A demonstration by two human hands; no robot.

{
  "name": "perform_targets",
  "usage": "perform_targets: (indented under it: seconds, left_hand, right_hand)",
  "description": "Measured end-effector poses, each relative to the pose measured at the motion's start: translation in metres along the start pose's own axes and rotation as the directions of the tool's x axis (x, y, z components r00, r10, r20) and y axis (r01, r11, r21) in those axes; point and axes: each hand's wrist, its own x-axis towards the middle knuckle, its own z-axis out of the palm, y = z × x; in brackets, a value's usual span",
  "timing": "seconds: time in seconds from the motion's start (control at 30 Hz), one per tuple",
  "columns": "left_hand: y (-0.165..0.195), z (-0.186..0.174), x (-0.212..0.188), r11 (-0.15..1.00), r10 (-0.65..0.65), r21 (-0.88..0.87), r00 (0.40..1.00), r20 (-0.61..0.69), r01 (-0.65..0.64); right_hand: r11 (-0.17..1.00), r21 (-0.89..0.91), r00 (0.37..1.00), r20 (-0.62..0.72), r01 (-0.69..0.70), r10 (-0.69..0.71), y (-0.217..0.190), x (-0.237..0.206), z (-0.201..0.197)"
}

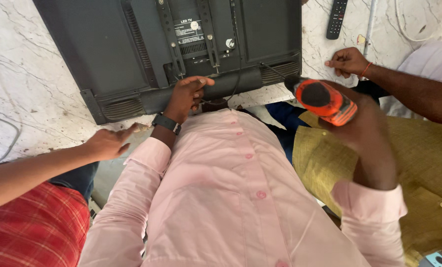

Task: The person uses a cordless drill to remove screws from the back panel of a television set. They systematically unscrew fasteners along the edges and center of the TV's rear casing while two other people stand nearby.

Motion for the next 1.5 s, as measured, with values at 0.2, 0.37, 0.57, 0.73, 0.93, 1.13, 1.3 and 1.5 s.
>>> perform_targets:
  seconds: [0.2, 0.37, 0.57, 0.73, 0.93, 1.13, 1.3, 1.5]
  left_hand:
    - [-0.005, -0.004, -0.003, 0.998, 0.069, -0.009, 0.997, 0.032, -0.068]
    - [-0.009, -0.005, -0.002, 0.995, 0.091, -0.044, 0.995, 0.037, -0.089]
    - [-0.010, -0.008, -0.001, 0.994, 0.089, -0.063, 0.994, 0.062, -0.086]
    - [-0.014, -0.012, 0.001, 0.995, 0.090, -0.056, 0.992, 0.088, -0.085]
    - [-0.011, -0.014, -0.002, 0.995, 0.084, -0.057, 0.989, 0.121, -0.077]
    - [-0.003, -0.012, -0.014, 0.996, 0.092, -0.037, 0.972, 0.216, -0.086]
    - [-0.001, 0.006, -0.012, 0.995, 0.099, -0.033, 0.940, 0.326, -0.093]
    - [-0.005, 0.047, 0.020, 0.995, 0.080, -0.088, 0.940, 0.331, -0.054]
  right_hand:
    - [0.968, -0.203, 0.988, 0.074, 0.149, -0.137, -0.010, 0.018, -0.016]
    - [0.834, 0.538, 0.990, 0.123, -0.122, 0.065, -0.018, 0.021, -0.009]
    - [0.742, 0.635, 0.976, 0.106, -0.214, 0.190, -0.027, 0.017, 0.005]
    - [0.733, 0.638, 0.971, 0.125, -0.234, 0.201, -0.035, 0.014, 0.013]
    - [0.736, 0.653, 0.983, 0.085, -0.180, 0.164, -0.042, 0.012, 0.013]
    - [0.670, 0.732, 0.992, 0.075, -0.121, 0.098, -0.046, 0.006, 0.004]
    - [0.762, 0.636, 0.992, 0.058, -0.121, 0.109, -0.045, -0.011, -0.008]
    - [0.743, 0.632, 0.965, 0.024, -0.218, 0.263, -0.036, -0.046, -0.027]
